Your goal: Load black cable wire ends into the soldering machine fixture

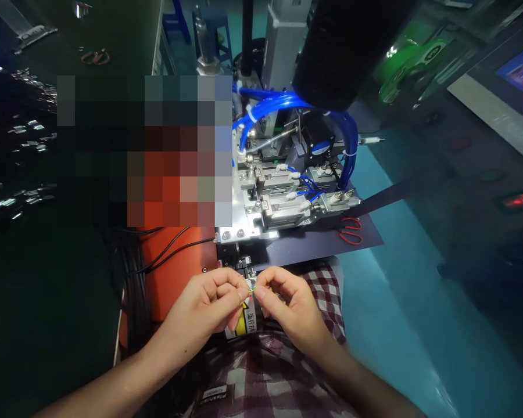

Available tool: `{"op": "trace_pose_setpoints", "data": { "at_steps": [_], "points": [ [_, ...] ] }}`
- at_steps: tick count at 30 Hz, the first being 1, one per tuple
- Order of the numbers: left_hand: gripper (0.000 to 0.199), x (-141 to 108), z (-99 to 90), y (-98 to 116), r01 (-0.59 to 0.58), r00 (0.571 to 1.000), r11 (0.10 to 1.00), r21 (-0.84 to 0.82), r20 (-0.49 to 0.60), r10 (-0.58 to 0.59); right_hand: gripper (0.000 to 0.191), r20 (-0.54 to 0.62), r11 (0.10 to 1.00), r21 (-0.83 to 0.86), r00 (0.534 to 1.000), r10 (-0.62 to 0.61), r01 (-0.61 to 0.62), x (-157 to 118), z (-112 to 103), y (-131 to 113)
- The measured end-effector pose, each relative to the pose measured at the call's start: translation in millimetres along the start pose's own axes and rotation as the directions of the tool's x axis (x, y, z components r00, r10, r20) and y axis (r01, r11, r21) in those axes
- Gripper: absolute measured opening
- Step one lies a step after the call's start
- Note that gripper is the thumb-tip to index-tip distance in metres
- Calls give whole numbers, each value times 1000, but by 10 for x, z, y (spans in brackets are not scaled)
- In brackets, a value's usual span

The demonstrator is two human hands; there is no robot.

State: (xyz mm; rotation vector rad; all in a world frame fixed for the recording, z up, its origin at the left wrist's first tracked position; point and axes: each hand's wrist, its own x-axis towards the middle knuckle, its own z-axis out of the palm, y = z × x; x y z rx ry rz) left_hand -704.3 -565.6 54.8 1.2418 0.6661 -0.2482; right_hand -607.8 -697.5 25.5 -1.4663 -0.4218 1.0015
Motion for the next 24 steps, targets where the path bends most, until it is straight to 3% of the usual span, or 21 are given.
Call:
{"op": "trace_pose_setpoints", "data": {
  "at_steps": [24],
  "points": [
    [19, -10, 15, -17, -38, 999, 999, 2, -25, 38, 8, -37, 999, 47, 999, -2, 4, 3, 43, 1]
  ]
}}
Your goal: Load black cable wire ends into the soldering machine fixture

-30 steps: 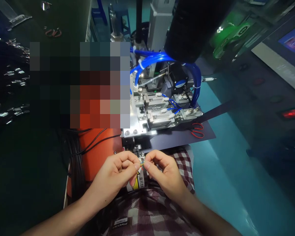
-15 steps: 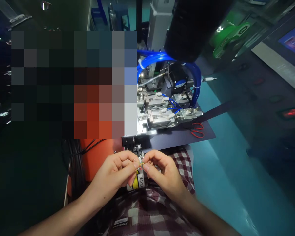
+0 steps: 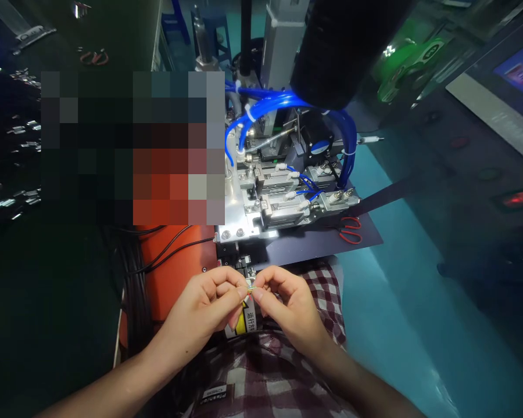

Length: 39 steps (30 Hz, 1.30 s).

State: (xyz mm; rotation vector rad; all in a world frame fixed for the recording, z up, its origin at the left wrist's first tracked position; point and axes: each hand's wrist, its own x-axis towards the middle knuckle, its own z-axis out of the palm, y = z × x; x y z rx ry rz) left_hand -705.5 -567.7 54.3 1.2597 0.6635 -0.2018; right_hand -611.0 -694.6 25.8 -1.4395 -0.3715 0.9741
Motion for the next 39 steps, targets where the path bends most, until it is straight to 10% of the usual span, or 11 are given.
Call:
{"op": "trace_pose_setpoints", "data": {
  "at_steps": [23, 31, 39],
  "points": [
    [20, -18, 36, -7, -38, 999, 997, 61, -24, 39, 13, 1, 989, -144, 999, -43, 43, -25, -17, -17],
    [8, -21, 61, -88, -350, 888, 839, 418, -139, 439, 20, 59, 999, 40, 998, 16, -18, -1, 0, 36],
    [7, -69, 92, -84, -254, 930, 921, 295, -186, 316, 15, 18, 986, -123, 994, -110, 111, -84, 23, 12]
  ]
}}
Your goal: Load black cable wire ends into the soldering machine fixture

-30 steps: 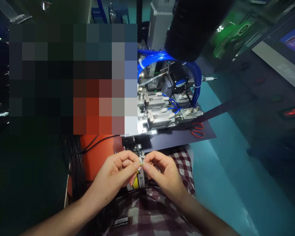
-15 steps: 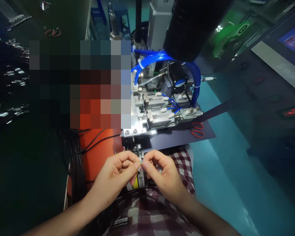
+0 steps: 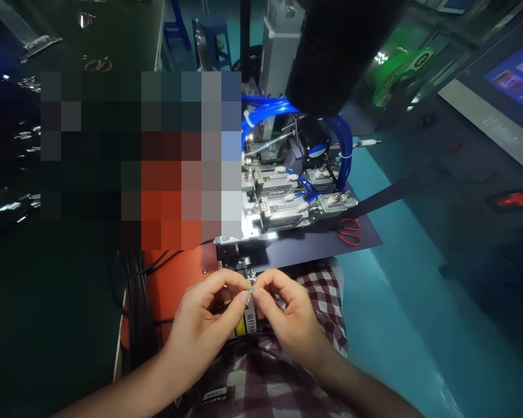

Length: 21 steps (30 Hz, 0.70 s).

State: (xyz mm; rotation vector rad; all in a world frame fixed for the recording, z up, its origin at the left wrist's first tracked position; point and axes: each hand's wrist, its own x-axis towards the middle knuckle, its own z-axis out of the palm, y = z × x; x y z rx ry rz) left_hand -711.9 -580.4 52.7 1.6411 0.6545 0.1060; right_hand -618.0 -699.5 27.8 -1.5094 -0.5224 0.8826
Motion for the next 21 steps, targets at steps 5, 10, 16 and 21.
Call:
{"op": "trace_pose_setpoints", "data": {
  "at_steps": [5, 10, 16, 21],
  "points": [
    [17, 44, -62, 24, 184, 974, 963, -196, 170, -151, 15, 4, 1000, 24, 1000, -2, 2, 14, -1, -15],
    [23, 67, -94, 33, 228, 964, 948, -222, 187, -188, 16, 6, 1000, -17, 1000, 4, -4, 3, -12, -19],
    [24, 87, -116, 35, 260, 952, 959, -111, 196, -236, 18, 57, 1000, -7, 998, 31, -30, 96, -61, -1],
    [9, 168, -240, -49, -103, 994, 924, 369, 71, 83, 18, 95, 997, -6, 992, 83, -83, 368, -189, 56]
  ]
}}
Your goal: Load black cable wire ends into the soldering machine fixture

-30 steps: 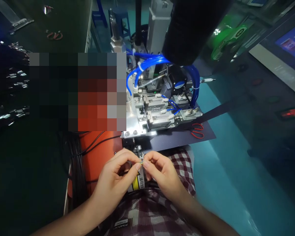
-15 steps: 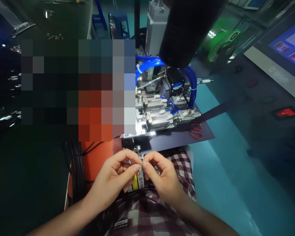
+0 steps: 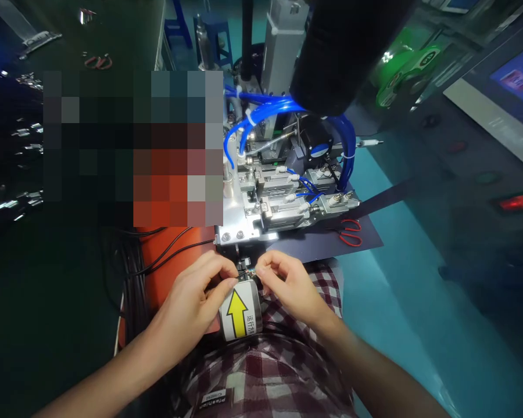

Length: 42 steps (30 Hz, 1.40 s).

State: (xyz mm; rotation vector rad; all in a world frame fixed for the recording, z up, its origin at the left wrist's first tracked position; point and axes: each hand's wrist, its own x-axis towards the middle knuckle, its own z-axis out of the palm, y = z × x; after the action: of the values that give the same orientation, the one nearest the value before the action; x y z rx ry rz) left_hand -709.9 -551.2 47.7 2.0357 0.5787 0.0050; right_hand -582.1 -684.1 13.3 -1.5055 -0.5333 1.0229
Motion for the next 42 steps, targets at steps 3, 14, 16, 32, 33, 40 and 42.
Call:
{"op": "trace_pose_setpoints", "data": {
  "at_steps": [3, 14, 16, 32, 33, 40, 42],
  "points": [
    [17, 53, -9, -128, -242, 969, 949, 203, -6, 249, 20, 46, 1000, 15, 999, 19, -19, 129, -56, 45],
    [31, 148, 16, -221, -463, 846, 670, 581, 63, 529, 25, 30, 999, 18, 999, 44, -45, 229, -71, 91],
    [31, 155, 16, -218, -467, 841, 661, 587, 62, 538, 25, 29, 998, 15, 998, 53, -54, 233, -75, 94],
    [30, 165, 37, -228, -432, 864, 663, 612, 70, 499, 22, 14, 999, -48, 1000, 22, -21, 224, -75, 151],
    [30, 162, 35, -229, -434, 864, 666, 606, 71, 498, 21, 14, 999, -51, 1000, 20, -19, 224, -76, 155],
    [30, 151, 32, -233, -453, 849, 647, 613, 75, 523, 19, 14, 998, -68, 1000, 14, -13, 227, -70, 139],
    [31, 150, 33, -236, -458, 847, 637, 620, 87, 524, 19, 11, 997, -73, 1000, 12, -11, 228, -68, 142]
  ]
}}
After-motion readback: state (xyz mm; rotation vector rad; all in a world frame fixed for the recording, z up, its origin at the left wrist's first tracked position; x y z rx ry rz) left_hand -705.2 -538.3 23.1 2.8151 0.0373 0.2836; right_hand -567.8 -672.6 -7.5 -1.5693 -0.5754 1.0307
